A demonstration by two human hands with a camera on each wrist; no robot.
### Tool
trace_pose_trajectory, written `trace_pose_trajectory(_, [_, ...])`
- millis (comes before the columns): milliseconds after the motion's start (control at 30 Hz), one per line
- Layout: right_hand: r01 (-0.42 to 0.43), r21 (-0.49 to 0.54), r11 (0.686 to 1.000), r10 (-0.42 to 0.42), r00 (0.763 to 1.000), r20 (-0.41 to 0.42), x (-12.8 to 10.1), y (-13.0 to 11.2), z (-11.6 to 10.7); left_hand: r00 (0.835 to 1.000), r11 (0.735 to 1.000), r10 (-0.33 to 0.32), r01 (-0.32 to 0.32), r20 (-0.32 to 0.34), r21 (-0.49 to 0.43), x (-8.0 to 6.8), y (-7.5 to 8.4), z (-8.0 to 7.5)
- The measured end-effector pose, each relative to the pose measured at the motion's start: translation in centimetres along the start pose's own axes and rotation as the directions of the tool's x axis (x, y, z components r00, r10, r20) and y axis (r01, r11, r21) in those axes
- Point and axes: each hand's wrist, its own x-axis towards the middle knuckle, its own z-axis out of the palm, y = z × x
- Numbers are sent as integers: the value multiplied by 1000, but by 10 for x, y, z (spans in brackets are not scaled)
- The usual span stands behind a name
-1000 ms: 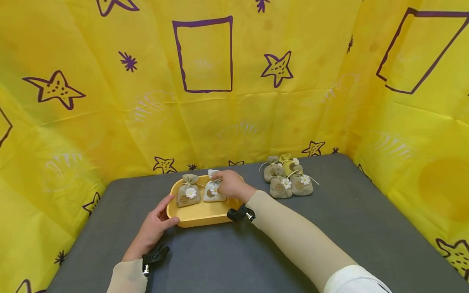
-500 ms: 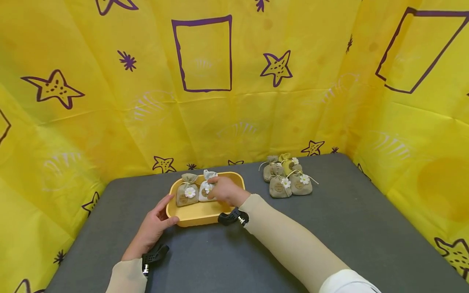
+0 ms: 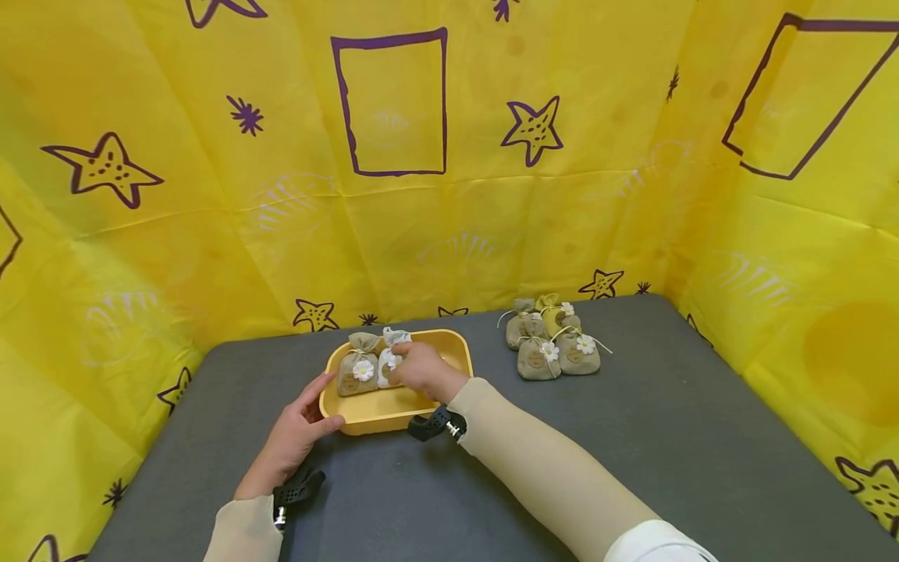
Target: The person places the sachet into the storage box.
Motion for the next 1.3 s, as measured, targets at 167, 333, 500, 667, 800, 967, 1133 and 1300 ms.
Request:
trace_pose_trajectory(167, [7,57,998,-7,1000,3,-1,2,-1,1000,1000,-10,10,-8,15,0,0,0])
trace_pose_trajectory(333, [-7,187,982,1,999,33,-6,11,-10,1000,1000,-5,5,-10,20,0,0,0])
trace_pose_trajectory(500, [-19,279,960,11,999,32,-14,14,-23,1000,1000,6,-5,-12,18,1,-2,1])
trace_pose_trajectory(667, [68,343,937,-68,998,-14,-28,15,-33,1000,1000,12,-12,-17,21,1,-1,0])
trace_pose_trajectory(800, [160,417,895,-147,987,-65,-41,19,-39,1000,1000,9,-8,-15,25,1,-1,0])
trace_pose_trajectory(967, [246,465,850,-233,969,-87,-59,24,-49,1000,1000,5,-5,-11,22,1,-1,-1])
trace_pose_trajectory(1133, [267,538,800,-263,961,-86,-72,32,-62,1000,1000,-4,4,-7,20,0,1,-1])
trace_pose_trajectory(1300, [281,605,745,-288,953,-88,-86,46,-78,1000,1000,-9,9,-7,27,0,1,-1])
